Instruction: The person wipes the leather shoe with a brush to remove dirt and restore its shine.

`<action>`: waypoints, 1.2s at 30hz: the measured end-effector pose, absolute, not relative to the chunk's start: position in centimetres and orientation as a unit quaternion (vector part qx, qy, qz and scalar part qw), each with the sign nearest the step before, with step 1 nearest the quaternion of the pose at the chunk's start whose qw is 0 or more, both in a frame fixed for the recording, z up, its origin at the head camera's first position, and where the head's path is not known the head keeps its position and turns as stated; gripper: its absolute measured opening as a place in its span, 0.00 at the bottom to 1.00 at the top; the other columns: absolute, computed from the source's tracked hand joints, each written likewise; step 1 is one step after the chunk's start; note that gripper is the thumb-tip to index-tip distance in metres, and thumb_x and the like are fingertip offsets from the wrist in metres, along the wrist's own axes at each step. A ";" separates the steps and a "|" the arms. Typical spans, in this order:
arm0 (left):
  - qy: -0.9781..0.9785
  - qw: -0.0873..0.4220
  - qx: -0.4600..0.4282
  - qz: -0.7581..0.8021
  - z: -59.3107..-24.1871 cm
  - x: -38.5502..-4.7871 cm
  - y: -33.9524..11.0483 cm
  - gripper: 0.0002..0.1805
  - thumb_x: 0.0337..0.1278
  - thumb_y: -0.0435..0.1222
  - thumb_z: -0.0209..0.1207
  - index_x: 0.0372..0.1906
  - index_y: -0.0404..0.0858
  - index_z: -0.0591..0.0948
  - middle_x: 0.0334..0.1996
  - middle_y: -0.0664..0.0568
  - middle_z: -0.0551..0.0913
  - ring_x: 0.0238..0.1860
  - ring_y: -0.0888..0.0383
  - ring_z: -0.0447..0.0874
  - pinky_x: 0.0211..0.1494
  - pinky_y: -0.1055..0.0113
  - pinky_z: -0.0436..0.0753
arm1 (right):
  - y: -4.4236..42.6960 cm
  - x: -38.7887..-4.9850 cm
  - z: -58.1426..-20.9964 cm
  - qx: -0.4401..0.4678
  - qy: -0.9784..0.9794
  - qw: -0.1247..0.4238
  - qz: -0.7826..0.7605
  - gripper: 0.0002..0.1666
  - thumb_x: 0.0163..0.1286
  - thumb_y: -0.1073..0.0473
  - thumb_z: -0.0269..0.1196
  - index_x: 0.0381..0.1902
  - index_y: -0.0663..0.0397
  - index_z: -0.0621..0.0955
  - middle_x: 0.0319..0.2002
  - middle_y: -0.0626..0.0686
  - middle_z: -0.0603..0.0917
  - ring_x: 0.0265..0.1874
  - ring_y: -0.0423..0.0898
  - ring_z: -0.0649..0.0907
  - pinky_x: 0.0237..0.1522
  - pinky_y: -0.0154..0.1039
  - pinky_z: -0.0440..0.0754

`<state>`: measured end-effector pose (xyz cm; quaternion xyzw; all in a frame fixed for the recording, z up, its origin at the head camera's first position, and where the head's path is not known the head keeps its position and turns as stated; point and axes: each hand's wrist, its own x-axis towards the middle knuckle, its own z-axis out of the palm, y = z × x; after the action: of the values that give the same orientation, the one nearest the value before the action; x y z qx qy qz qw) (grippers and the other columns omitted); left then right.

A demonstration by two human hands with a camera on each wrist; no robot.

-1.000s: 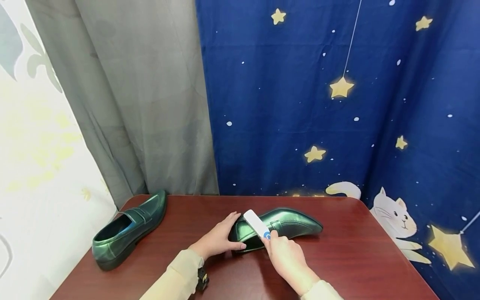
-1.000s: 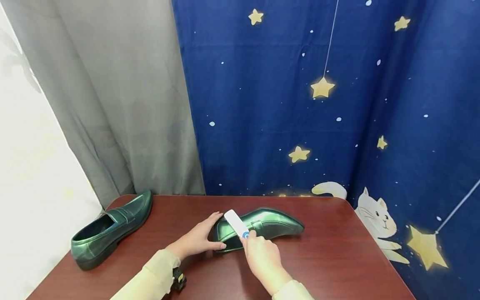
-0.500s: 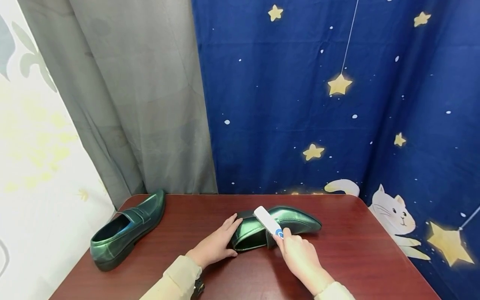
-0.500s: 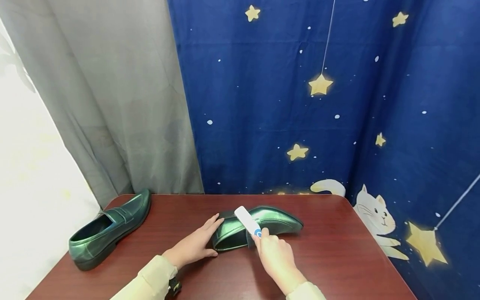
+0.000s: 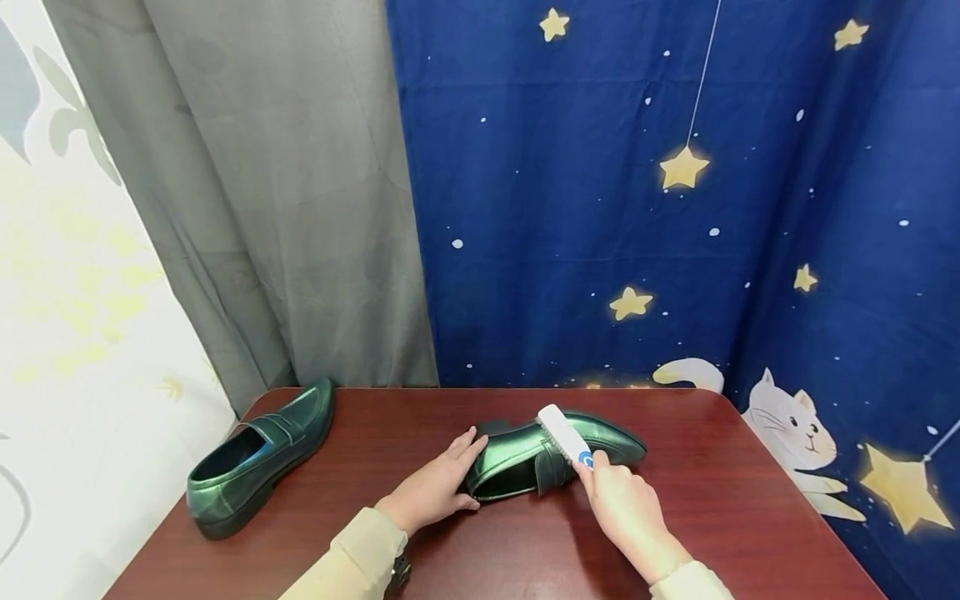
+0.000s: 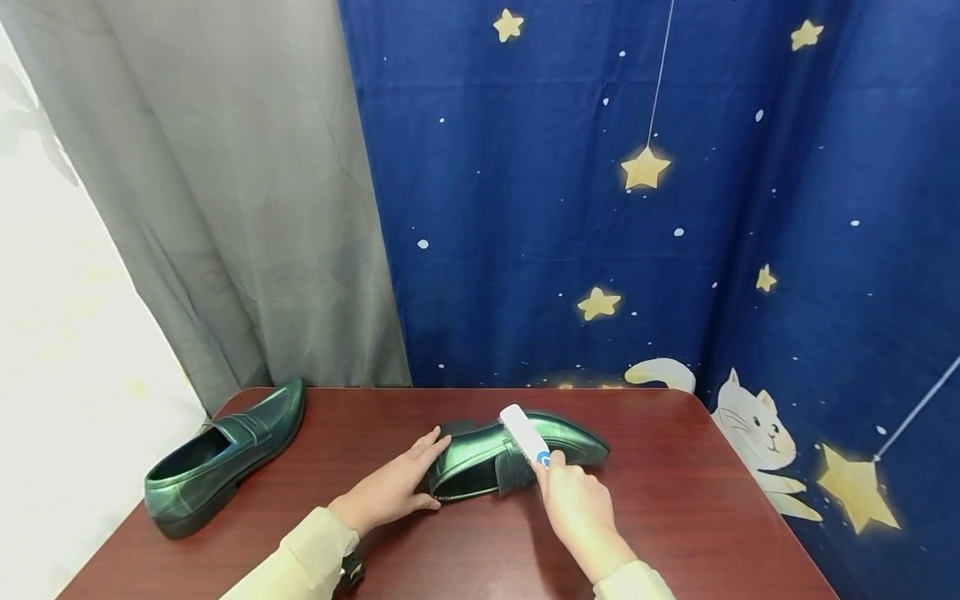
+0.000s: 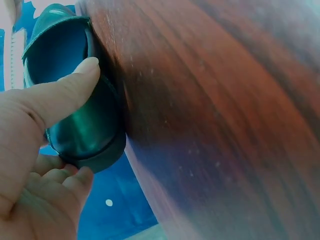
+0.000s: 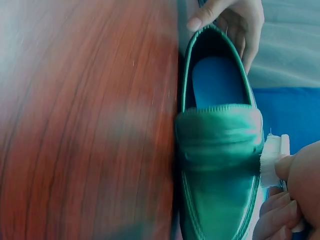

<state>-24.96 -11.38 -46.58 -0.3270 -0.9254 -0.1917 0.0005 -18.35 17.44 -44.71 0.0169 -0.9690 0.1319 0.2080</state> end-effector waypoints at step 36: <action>-0.912 -0.085 -0.314 -0.251 -44.6 -29.7 -12.3 0.46 0.63 0.52 0.64 0.80 0.46 0.58 0.80 0.45 0.57 0.78 0.41 0.58 0.75 0.39 0.63 | 28.3 -16.7 -45.1 -0.076 -0.977 0.091 0.175 0.21 0.79 0.46 0.55 0.40 0.62 0.74 0.29 0.65 0.83 0.24 0.59 0.83 0.23 0.57 0.76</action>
<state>-29.73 -12.26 -44.59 -0.3139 -0.9118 -0.2507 -0.0853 -16.67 28.26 -45.06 -0.0759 -0.9774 0.1750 0.0912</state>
